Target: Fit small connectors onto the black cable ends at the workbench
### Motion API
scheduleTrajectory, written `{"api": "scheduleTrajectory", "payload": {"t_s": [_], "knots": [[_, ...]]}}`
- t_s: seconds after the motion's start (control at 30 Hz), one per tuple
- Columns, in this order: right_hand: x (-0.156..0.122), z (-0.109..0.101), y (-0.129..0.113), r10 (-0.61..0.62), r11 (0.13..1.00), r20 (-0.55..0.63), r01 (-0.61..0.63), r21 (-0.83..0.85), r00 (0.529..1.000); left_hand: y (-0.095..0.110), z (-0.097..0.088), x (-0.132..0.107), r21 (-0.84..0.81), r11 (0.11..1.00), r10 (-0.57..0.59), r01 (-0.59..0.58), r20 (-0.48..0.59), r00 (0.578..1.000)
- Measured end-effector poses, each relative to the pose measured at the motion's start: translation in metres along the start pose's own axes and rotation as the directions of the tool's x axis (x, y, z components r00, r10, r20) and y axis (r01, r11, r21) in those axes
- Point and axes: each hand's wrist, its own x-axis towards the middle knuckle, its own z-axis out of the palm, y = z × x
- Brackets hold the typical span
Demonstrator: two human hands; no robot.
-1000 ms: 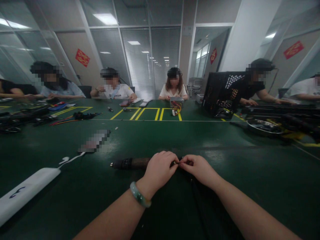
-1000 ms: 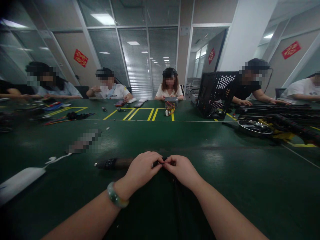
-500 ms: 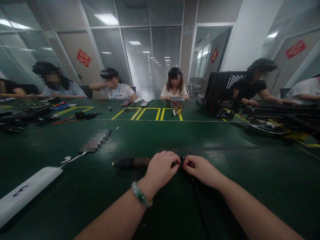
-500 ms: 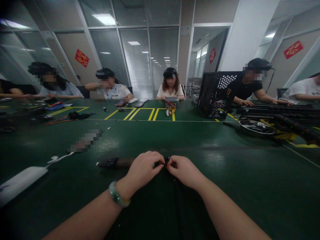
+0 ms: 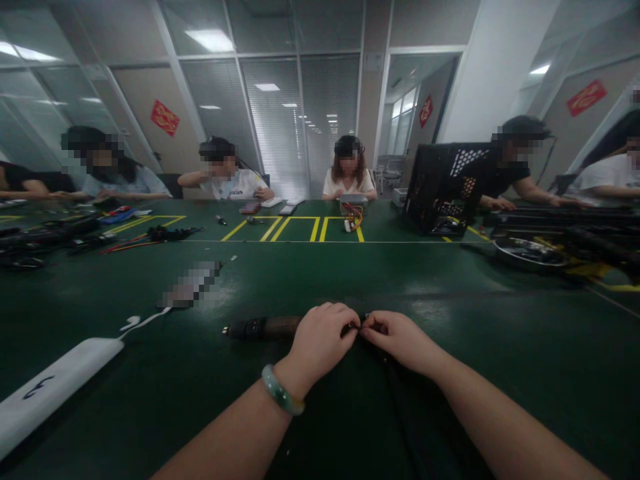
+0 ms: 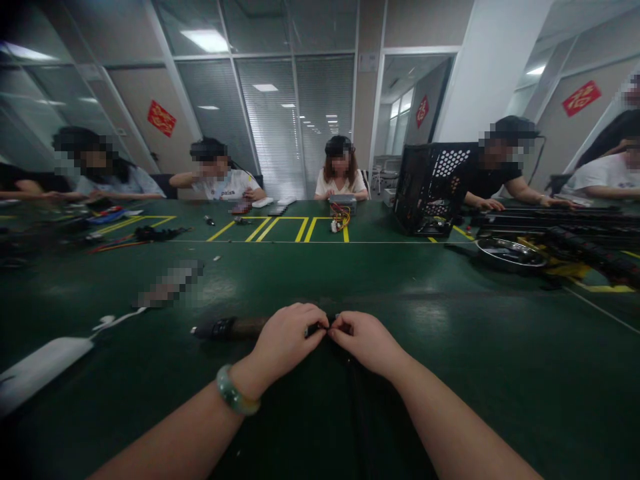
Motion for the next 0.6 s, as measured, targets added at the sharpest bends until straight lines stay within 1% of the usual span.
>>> {"api": "scheduleTrajectory", "payload": {"t_s": [0.17, 0.33, 0.6], "knots": [[0.0012, 0.0019, 0.0006, 0.015, 1.000, -0.008, -0.015, 0.006, 1.000, -0.0014, 0.0008, -0.0003, 0.005, 1.000, 0.015, -0.015, -0.009, 1.000], [0.0031, 0.0049, 0.0023, 0.024, 0.998, -0.029, -0.022, 0.054, 0.999, -0.0028, 0.0021, -0.0005, 0.005, 1.000, 0.017, -0.017, -0.017, 1.000], [0.0057, 0.0062, 0.0059, 0.029, 0.995, -0.057, -0.023, 0.097, 0.998, -0.0008, 0.0008, -0.0004, 0.008, 1.000, 0.008, -0.008, 0.008, 1.000]]}}
